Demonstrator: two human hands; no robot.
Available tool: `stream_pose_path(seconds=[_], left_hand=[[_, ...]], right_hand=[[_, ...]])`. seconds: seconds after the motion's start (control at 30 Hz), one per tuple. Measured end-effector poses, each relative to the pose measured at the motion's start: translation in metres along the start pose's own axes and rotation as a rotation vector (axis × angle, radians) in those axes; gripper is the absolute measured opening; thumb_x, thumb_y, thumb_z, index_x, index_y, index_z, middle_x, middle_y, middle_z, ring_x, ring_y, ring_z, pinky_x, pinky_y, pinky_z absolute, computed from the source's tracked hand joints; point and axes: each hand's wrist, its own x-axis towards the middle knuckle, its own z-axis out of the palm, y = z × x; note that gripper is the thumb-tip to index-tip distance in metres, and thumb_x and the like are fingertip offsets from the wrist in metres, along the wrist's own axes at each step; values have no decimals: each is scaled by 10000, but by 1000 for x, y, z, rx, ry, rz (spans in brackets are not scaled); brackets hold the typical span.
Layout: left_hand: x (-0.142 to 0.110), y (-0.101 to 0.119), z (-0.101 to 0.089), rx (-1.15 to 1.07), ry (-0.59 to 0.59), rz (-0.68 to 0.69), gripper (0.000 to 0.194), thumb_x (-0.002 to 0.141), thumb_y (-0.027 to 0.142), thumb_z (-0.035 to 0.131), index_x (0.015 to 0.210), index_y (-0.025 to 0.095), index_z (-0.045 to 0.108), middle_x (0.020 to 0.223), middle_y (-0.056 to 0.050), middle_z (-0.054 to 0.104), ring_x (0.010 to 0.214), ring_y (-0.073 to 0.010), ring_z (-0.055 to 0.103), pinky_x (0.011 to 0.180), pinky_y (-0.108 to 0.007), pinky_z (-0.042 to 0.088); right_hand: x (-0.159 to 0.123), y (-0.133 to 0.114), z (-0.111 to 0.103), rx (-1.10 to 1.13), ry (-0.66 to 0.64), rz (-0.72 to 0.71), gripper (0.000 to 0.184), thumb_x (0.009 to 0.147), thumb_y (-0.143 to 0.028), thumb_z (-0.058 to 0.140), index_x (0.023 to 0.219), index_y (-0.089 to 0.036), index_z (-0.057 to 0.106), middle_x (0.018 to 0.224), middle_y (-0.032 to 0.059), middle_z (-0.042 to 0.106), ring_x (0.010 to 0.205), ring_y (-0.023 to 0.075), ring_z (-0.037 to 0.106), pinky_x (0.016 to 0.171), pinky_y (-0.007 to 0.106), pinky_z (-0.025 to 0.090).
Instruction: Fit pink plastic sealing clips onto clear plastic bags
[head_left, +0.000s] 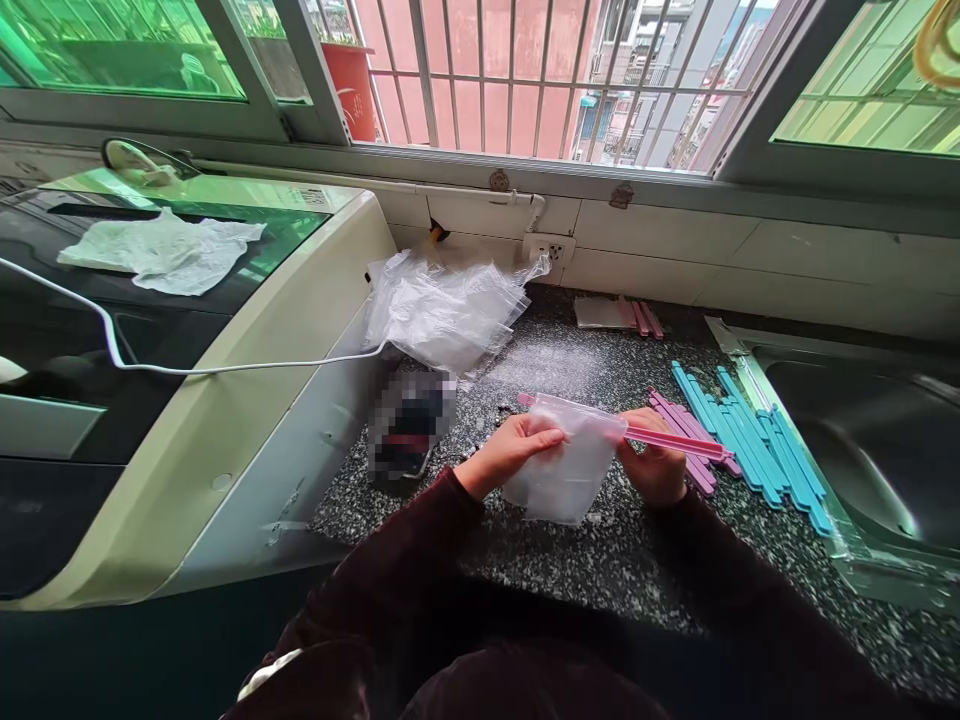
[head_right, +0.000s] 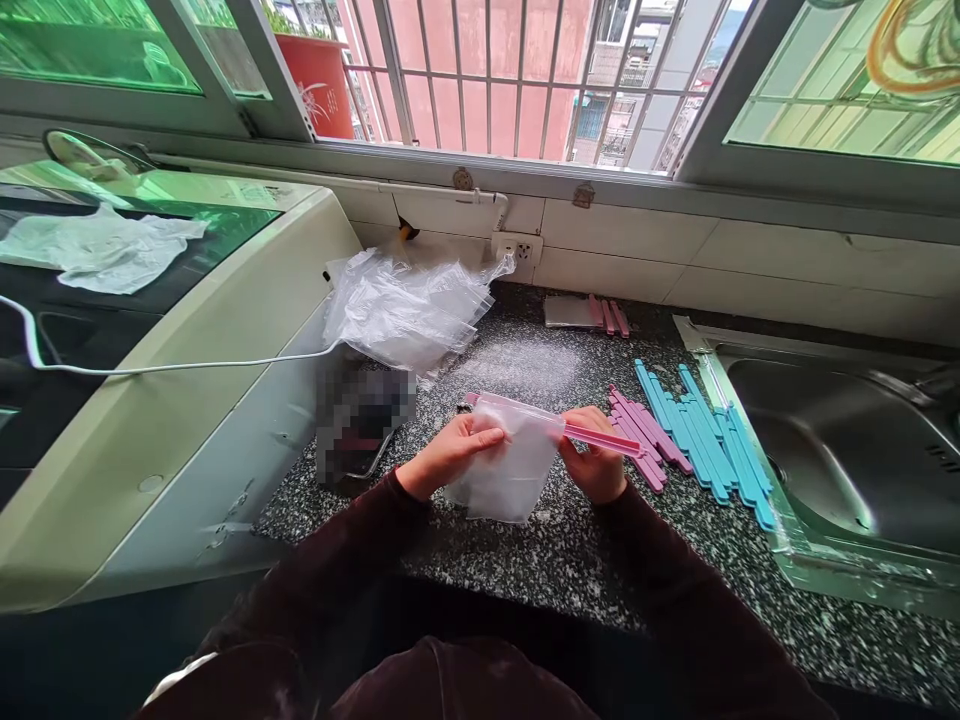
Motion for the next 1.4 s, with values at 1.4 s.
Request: stream_pose_path(seconds=[1.4], left_hand=[[11,-1,-1,-334,279,-38,346,460,354,801,632,114,620,597,-1,620,545,-87,546,556,-209,380]], right_hand=[[1,-5,-2,59,13,19,197,764,-191,608,960,-187,582,841,69,627,795,205,596,677,382,518]])
